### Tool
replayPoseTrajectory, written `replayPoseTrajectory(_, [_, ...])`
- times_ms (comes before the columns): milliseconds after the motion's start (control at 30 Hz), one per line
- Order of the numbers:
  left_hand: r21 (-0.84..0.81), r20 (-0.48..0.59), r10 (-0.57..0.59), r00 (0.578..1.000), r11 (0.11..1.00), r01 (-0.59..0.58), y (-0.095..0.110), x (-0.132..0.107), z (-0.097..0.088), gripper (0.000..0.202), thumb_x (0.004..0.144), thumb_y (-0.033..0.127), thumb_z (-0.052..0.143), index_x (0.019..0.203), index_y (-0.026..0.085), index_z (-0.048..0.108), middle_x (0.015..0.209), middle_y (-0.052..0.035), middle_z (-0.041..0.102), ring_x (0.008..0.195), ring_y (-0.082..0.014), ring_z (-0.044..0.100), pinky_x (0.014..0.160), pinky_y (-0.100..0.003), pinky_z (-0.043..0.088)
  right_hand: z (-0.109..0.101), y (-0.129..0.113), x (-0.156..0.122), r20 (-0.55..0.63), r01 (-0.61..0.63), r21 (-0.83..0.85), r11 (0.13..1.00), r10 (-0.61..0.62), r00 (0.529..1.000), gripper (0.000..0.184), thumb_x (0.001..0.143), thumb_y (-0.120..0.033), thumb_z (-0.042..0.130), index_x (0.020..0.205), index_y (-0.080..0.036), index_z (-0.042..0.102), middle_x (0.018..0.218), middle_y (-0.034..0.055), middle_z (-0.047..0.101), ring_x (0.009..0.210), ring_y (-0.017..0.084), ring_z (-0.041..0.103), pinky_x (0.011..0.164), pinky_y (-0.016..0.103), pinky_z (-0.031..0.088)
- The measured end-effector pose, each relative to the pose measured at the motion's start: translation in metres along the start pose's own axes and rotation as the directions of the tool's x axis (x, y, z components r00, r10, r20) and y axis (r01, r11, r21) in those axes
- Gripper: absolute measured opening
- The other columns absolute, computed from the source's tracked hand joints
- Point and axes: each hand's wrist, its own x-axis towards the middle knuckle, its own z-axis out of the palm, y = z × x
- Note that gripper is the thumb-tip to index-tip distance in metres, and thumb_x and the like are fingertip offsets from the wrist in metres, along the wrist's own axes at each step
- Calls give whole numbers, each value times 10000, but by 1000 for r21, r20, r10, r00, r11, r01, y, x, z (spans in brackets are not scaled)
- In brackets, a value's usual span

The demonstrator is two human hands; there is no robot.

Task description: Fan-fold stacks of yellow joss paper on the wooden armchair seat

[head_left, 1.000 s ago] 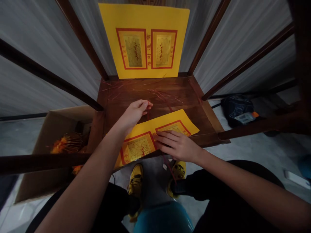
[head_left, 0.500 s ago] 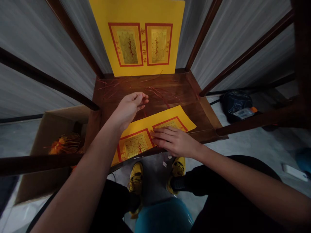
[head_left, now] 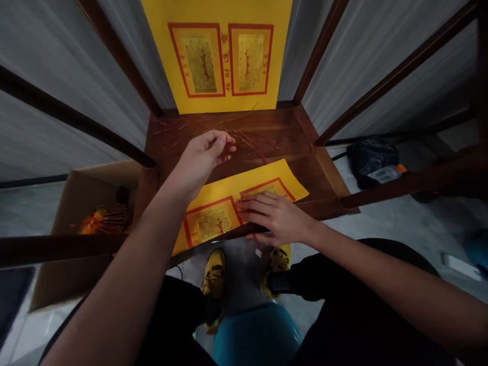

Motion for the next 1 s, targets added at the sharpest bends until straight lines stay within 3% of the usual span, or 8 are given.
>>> replayPoseTrajectory(233, [0,4,54,999,999,-54,1,-1,1,166,1038,260,609,917,167,674,1033,-43,689,941,-126,670,843,-236,537,2,-1,-3,-20,-17,6,1000,17,1000,438,1029,-453,626,1293,-114,708,1419,170,695,1373,307,610,1117,496,528])
replayPoseTrajectory(400, [-103,-104,-1,995,995,-10,-5,7,-6,187,1048,230,587,878,183,650,981,-26,669,886,-110,667,853,-253,553,4,-2,-4,-1,-11,-6,1000,11,1000,438,1031,-440,617,1299,-103,698,1436,187,676,1356,314,621,1082,491,537])
replayPoseTrajectory(633, [-156,-172,-12,985,988,-15,-8,23,-12,151,1035,314,613,911,229,624,1099,-35,703,1037,-167,691,917,-294,577,8,-4,-6,-21,25,-33,999,-26,999,398,1038,-392,608,1313,-115,686,1428,179,680,1369,310,606,1042,465,547])
replayPoseTrajectory(733, [-54,-166,-26,986,998,17,-9,30,-16,157,1049,316,577,948,212,639,1111,-51,701,1011,-167,687,929,-303,565,7,-3,-6,-17,33,-43,999,-34,999,395,1040,-390,603,1305,-109,689,1410,182,688,1363,316,608,1043,465,543])
replayPoseTrajectory(900, [370,-329,101,939,928,30,-22,36,-31,150,1025,337,601,1023,196,653,1081,-79,694,968,-203,654,983,-386,521,5,-3,-6,4,27,-17,999,-27,1000,421,1016,-367,645,1337,-97,670,1414,194,682,1386,317,591,1061,481,530])
replayPoseTrajectory(1000, [228,-403,-95,910,953,200,-31,33,-37,254,1028,450,564,1055,206,628,1164,-117,682,1000,-242,672,966,-430,547,5,-2,-7,11,21,-4,1000,-21,1000,414,1012,-363,649,1338,-108,671,1429,184,673,1397,315,582,1073,483,522])
